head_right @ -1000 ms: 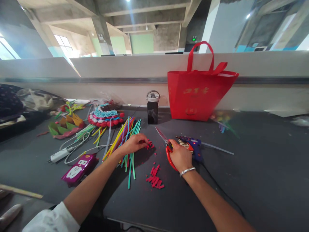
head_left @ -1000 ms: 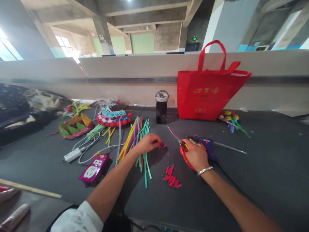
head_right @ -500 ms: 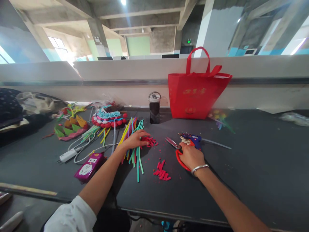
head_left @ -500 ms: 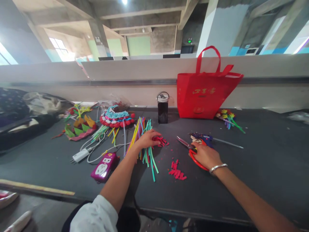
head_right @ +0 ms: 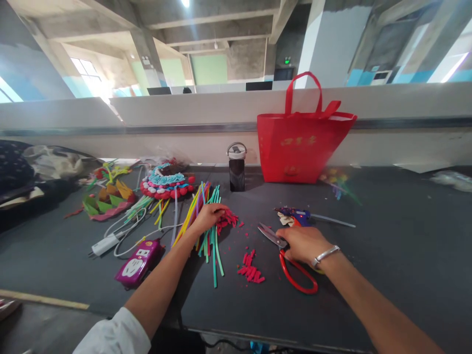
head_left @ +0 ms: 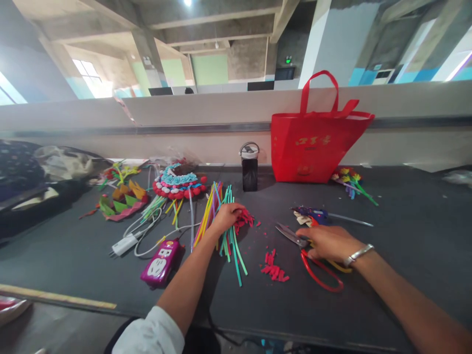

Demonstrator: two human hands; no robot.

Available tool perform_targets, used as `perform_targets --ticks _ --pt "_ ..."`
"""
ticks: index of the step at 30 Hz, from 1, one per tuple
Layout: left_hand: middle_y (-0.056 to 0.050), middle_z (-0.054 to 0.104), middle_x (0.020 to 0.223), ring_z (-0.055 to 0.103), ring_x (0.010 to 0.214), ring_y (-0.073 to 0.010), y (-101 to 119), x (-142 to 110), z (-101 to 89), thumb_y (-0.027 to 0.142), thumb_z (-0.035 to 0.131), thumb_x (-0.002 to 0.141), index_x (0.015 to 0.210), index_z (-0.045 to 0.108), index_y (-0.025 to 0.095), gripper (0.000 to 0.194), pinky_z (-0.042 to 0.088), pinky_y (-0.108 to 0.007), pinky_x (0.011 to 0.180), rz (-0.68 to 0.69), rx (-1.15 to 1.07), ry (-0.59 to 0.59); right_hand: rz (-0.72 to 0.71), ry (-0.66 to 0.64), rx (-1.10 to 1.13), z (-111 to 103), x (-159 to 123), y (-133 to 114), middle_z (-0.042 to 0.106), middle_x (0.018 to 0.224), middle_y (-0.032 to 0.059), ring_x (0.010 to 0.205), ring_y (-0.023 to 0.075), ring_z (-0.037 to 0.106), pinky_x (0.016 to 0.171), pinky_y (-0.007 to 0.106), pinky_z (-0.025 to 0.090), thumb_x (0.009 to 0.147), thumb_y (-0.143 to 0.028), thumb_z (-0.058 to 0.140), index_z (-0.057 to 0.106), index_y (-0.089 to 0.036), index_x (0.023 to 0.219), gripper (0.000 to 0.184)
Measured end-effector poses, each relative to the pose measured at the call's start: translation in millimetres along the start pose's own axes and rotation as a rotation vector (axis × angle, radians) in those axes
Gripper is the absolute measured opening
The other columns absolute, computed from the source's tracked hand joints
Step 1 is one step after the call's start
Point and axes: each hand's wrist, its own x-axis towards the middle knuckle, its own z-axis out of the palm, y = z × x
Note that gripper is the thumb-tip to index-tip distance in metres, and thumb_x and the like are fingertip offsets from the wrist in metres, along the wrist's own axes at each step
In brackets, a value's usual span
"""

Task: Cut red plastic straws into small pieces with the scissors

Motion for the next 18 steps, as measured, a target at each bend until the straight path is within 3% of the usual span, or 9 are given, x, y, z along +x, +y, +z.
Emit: perform_targets --ticks 3,5,10,12,14,18 --pt "-0.005 0.072 0.085 0.065 0.069 -0.0136 0 -1 4.0 0.011 0.042 0.084 0.105 0.068 0.014 0.033 0.051 -0.024 0.066 -0.025 -0.028 0.013 -0.089 0.158 0.061 -6 17 -15 0.071 0.093 0.0026 0.086 0.0215 0.067 0.065 0.026 0.040 0.077 -0.032 0.063 0.056 -0.033 0.125 0.049" --pt "-0.005 0.073 0.091 0.066 0.075 -0.0138 2 -2 6.6 0.009 0.041 0.083 0.108 0.067 0.015 0.036 0.051 -0.024 0.071 -0.016 -0.037 0.013 -0.134 0.253 0.175 -6 38 -32 0.070 0.097 0.0030 0.087 0.0196 0.066 0.069 0.026 0.041 0.081 -0.032 0.060 0.051 -0.032 0.131 0.051" --pt "-0.005 0.071 0.103 0.065 0.092 -0.0150 3 -4 10.3 -0.001 0.037 0.073 0.126 0.055 0.016 0.059 0.049 -0.027 0.085 0.039 -0.121 0.000 -0.228 0.281 0.372 11 101 -76 0.066 0.114 0.0109 0.100 0.0221 0.062 0.078 0.027 0.043 0.072 -0.038 0.071 0.049 -0.020 0.133 0.068" --pt "-0.005 0.071 0.104 0.065 0.096 -0.0153 2 -5 10.4 -0.003 0.036 0.068 0.130 0.050 0.016 0.067 0.048 -0.029 0.089 0.042 -0.156 0.000 -0.221 0.294 0.384 18 120 -86 0.067 0.111 0.0109 0.098 0.0218 0.063 0.077 0.027 0.042 0.073 -0.033 0.070 0.059 -0.019 0.122 0.052" --pt "-0.005 0.070 0.106 0.064 0.098 -0.0160 1 -5 9.2 -0.003 0.038 0.065 0.133 0.047 0.016 0.072 0.048 -0.031 0.091 0.027 -0.166 0.004 -0.214 0.301 0.398 21 133 -89 0.071 0.093 0.0074 0.088 0.0193 0.064 0.074 0.025 0.041 0.079 -0.022 0.062 0.069 -0.019 0.100 0.022" --pt "-0.008 0.064 0.117 0.060 0.104 -0.0192 4 -5 4.2 0.003 0.050 0.064 0.133 0.046 0.016 0.070 0.047 -0.033 0.092 0.001 -0.136 -0.006 -0.229 0.321 0.436 18 147 -80 0.072 0.085 0.0044 0.079 0.0153 0.064 0.070 0.022 0.041 0.082 -0.017 0.055 0.071 -0.018 0.091 0.018"
